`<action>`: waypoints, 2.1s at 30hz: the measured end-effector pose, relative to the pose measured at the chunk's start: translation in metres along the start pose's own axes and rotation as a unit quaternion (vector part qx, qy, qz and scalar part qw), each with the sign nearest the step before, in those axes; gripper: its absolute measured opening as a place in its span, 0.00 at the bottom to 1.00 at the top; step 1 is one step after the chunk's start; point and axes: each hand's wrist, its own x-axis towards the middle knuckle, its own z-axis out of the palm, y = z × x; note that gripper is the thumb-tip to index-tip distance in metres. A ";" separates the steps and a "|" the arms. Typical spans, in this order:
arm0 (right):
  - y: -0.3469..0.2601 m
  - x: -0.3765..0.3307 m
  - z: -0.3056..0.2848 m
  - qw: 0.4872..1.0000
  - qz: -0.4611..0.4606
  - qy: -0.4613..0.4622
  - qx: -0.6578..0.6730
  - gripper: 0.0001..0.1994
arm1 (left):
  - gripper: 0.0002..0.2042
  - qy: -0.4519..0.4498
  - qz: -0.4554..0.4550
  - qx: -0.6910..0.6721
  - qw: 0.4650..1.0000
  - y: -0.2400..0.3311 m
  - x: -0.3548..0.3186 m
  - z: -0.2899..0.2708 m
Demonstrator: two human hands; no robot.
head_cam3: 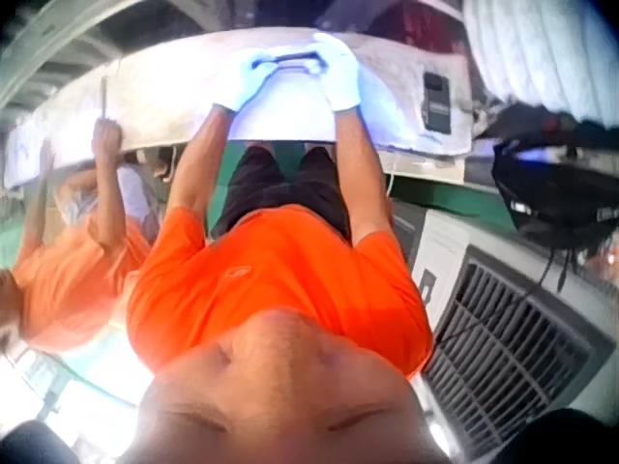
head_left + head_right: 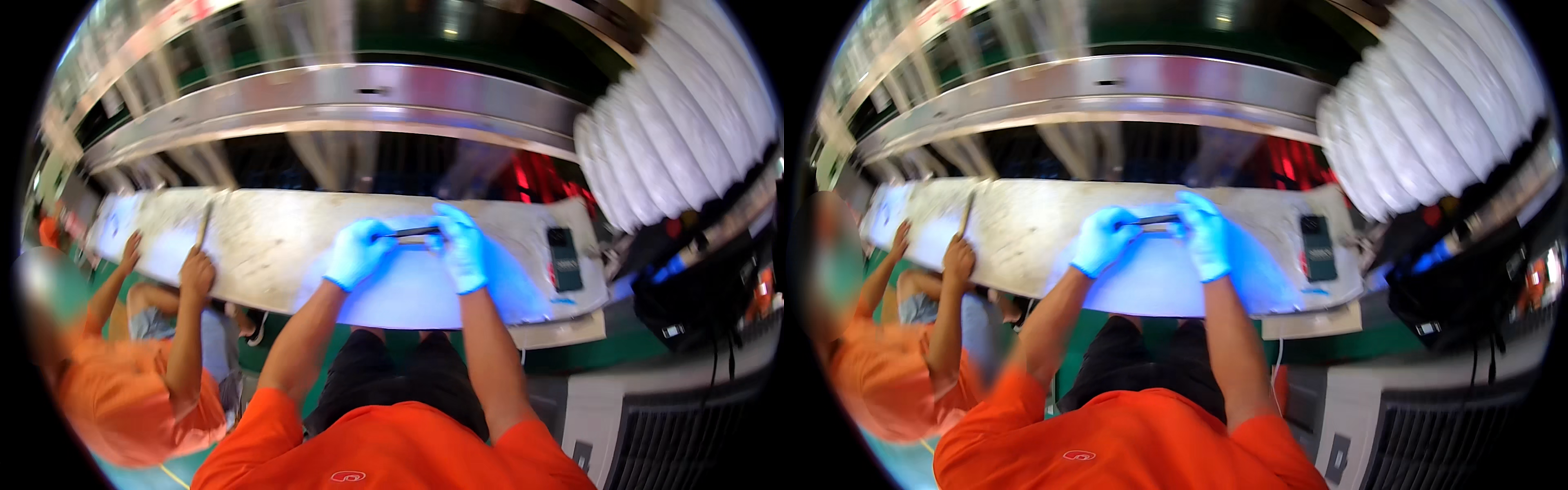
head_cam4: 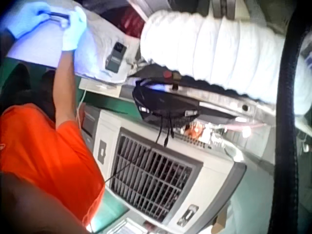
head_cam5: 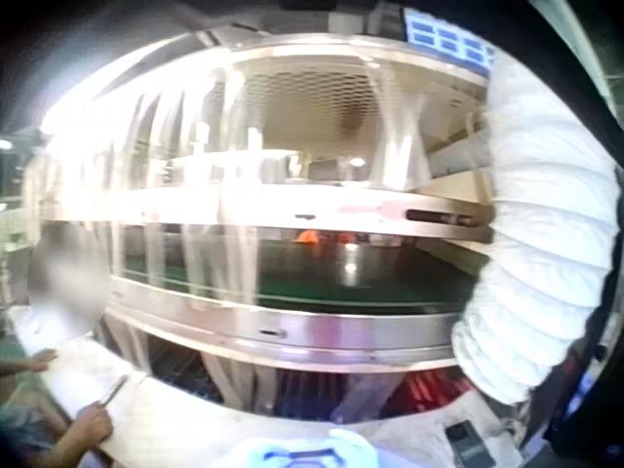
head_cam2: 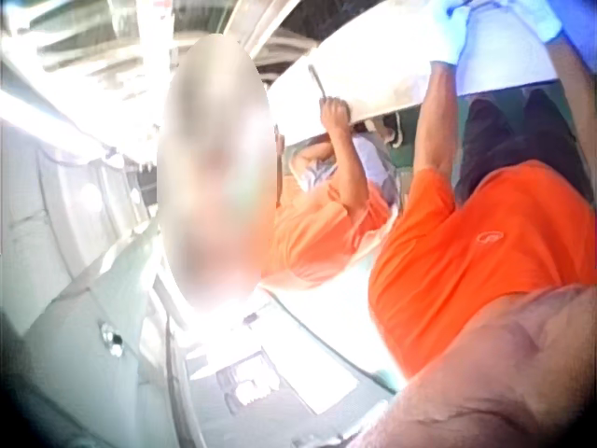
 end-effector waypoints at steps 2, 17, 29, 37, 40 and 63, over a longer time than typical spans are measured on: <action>0.003 0.010 -0.005 0.999 0.004 0.014 0.042 0.13 | 0.08 0.023 -0.027 -0.022 0.999 -0.011 -0.002 -0.002; 0.009 -0.002 -0.004 0.999 -0.016 0.004 0.051 0.14 | 0.11 0.004 -0.037 -0.067 0.997 -0.018 -0.011 -0.018; 0.014 -0.008 -0.011 0.996 -0.015 0.027 0.083 0.14 | 0.12 0.014 -0.033 -0.095 0.995 -0.026 -0.012 -0.021; 0.017 -0.018 -0.018 0.999 -0.022 0.028 0.024 0.13 | 0.18 0.000 -0.133 -0.171 0.976 -0.028 -0.008 -0.020; 0.013 -0.029 0.015 0.997 0.007 -0.022 -0.080 0.14 | 0.20 0.036 -0.179 -0.230 0.956 -0.051 -0.006 -0.007; 0.014 -0.039 0.026 0.938 -0.042 -0.075 -0.337 0.17 | 0.13 0.014 -0.170 -0.451 0.876 -0.055 0.002 0.000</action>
